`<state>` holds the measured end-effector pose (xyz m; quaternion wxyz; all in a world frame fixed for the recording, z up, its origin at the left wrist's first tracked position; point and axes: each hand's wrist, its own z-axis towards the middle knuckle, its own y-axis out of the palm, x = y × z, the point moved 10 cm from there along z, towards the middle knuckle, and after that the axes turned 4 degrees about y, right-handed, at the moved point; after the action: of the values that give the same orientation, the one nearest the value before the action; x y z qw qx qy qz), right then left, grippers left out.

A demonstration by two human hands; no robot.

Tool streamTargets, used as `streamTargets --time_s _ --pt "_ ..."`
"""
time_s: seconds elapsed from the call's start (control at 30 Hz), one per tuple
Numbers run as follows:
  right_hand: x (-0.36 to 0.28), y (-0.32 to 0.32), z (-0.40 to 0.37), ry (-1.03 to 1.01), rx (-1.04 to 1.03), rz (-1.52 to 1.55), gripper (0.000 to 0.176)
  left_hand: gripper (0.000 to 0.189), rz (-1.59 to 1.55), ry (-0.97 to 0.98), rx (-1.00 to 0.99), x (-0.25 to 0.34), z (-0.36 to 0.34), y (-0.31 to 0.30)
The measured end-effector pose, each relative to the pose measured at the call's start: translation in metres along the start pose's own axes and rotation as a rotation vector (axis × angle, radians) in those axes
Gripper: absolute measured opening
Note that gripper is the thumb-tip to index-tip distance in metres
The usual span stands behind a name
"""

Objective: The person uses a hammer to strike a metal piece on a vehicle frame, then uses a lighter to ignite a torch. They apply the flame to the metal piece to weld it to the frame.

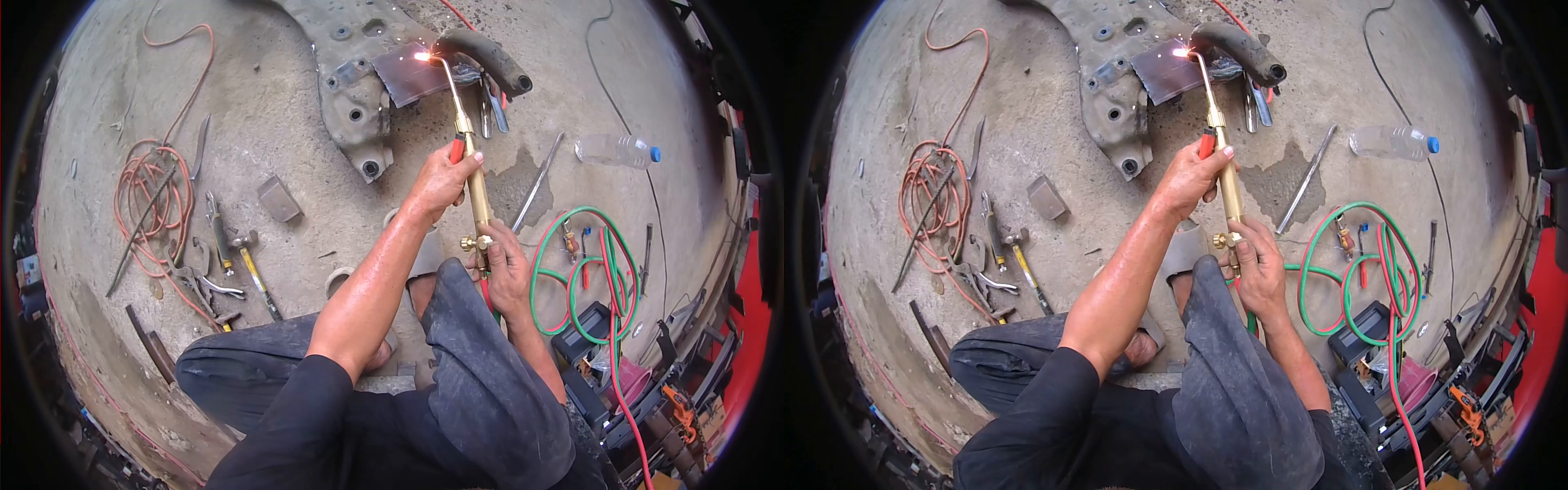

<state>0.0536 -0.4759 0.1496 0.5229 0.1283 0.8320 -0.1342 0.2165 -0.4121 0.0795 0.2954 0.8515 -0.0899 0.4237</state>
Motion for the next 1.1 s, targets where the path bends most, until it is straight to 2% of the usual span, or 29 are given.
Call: streamTargets --time_s 0.27,1.1 --pt "0.015 -0.003 0.002 0.091 0.034 0.064 0.045 0.024 0.007 0.011 0.004 0.003 0.000 -0.001" --pt "0.015 -0.003 0.010 0.068 0.019 -0.001 0.052 0.025 0.013 0.027 0.026 0.001 0.003 -0.007"
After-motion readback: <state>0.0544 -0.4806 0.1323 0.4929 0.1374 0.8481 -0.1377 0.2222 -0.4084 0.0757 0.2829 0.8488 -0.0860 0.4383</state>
